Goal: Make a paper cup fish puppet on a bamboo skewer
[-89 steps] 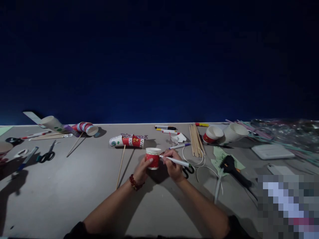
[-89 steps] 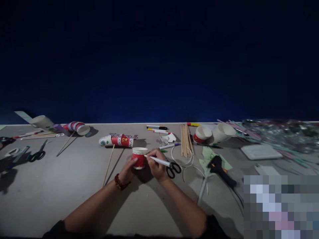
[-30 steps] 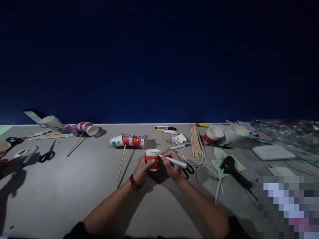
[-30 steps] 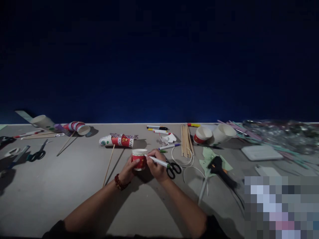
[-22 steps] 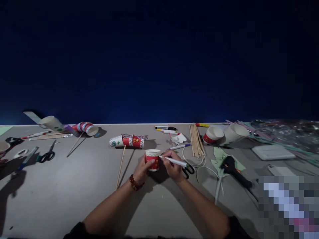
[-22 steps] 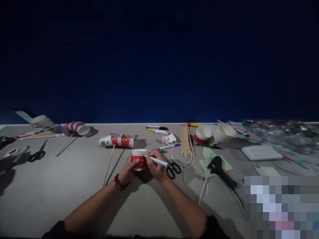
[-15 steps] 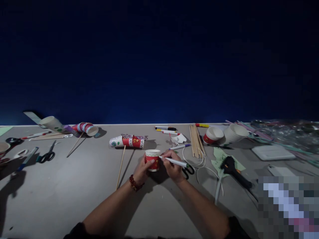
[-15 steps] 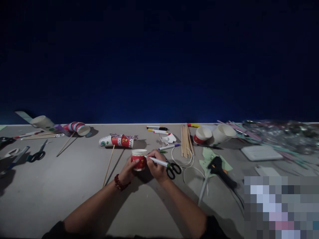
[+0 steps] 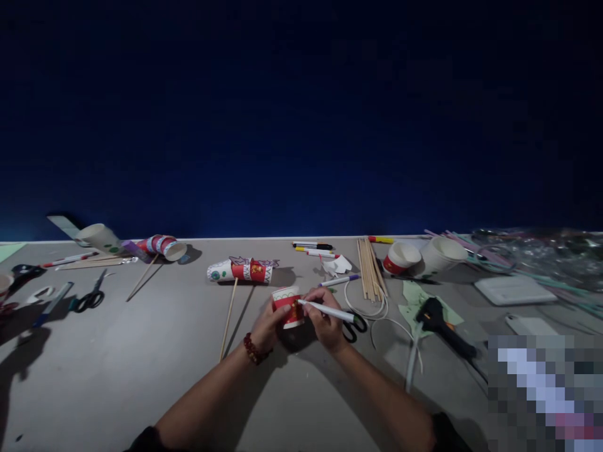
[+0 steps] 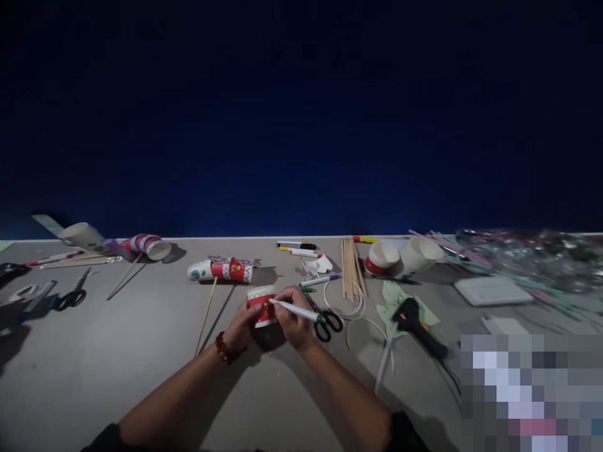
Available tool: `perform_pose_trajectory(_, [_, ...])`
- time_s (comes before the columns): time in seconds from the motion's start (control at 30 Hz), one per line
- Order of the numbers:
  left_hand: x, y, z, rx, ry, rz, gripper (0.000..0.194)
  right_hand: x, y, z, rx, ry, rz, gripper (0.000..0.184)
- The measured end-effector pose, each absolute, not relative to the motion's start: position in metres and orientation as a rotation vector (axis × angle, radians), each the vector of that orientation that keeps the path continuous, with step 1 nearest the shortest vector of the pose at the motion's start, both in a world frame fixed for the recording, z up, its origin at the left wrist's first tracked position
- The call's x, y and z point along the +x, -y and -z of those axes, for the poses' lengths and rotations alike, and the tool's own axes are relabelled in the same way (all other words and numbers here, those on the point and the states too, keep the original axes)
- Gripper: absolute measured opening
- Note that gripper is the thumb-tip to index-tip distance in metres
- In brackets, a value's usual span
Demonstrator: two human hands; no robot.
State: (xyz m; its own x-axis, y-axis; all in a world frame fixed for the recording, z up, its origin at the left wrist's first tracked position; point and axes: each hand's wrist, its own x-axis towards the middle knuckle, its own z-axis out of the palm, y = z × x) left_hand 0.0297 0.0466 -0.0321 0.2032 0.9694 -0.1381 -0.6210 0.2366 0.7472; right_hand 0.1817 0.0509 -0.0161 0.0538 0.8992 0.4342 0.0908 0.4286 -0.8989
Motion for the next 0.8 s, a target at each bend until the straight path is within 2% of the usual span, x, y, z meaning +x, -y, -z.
perform_pose_trajectory(0.13, [0.030, -0.048, 0.030, 0.662, -0.654, -1.231, 0.067, 0.182, -0.050, 0.016, -0.954, 1.414, -0.792, 0.003])
perform_pose_trajectory(0.47, [0.030, -0.048, 0.035, 0.720, -0.704, -1.262, 0.055, 0.183, -0.049, 0.004, -0.952, 1.519, -0.690, 0.002])
perform_pose_trajectory(0.8, [0.032, -0.049, 0.029, 0.836, -0.765, -1.258, 0.059, 0.182, -0.048, 0.006, -0.974, 1.578, -0.640, 0.004])
